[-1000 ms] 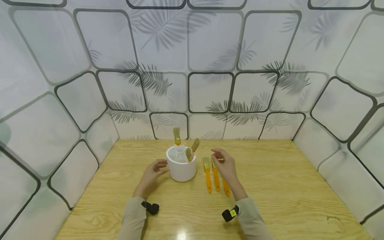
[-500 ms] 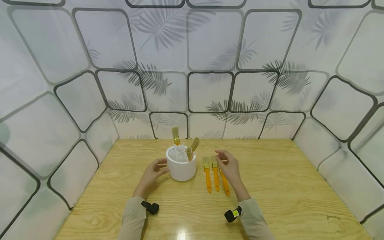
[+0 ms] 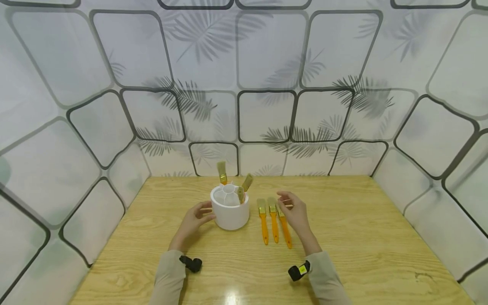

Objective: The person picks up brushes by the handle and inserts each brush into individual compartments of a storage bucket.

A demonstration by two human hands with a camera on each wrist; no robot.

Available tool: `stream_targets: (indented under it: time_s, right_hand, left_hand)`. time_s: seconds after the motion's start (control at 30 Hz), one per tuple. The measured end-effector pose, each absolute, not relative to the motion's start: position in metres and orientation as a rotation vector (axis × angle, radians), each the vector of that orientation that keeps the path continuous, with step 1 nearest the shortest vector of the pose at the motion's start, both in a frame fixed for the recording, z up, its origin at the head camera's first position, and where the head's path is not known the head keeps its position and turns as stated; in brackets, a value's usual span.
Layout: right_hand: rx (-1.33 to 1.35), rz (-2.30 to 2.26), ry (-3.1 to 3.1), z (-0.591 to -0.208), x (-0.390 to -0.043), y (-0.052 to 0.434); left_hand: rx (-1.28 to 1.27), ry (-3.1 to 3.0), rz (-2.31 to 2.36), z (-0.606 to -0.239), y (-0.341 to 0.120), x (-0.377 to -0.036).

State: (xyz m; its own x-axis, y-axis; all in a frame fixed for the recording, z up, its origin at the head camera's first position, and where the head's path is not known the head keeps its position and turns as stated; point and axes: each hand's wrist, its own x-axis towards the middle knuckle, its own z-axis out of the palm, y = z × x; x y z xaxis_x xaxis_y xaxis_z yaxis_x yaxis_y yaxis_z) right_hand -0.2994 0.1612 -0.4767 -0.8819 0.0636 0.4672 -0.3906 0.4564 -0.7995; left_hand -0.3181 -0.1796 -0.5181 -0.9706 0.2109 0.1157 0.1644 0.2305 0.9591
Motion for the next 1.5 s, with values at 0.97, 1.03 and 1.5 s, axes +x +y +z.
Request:
stream_targets:
  time_s: [0.97, 1.03, 1.5]
  right_hand:
    - [0.224, 1.383, -2.388, -0.487, -0.301, 0.174]
    - [0.216, 1.381, -2.41, -0.487, -0.301, 0.174]
    - [0.155, 1.383, -2.487, -0.494, -0.302, 0.177]
  left_hand:
    - [0.386, 2.397, 1.9, -0.52, -0.179, -0.321]
    - [0.382, 2.401, 1.894, -0.521, -0.179, -0.322]
    - [0.368, 2.348, 1.864, -0.496, -0.174, -0.306]
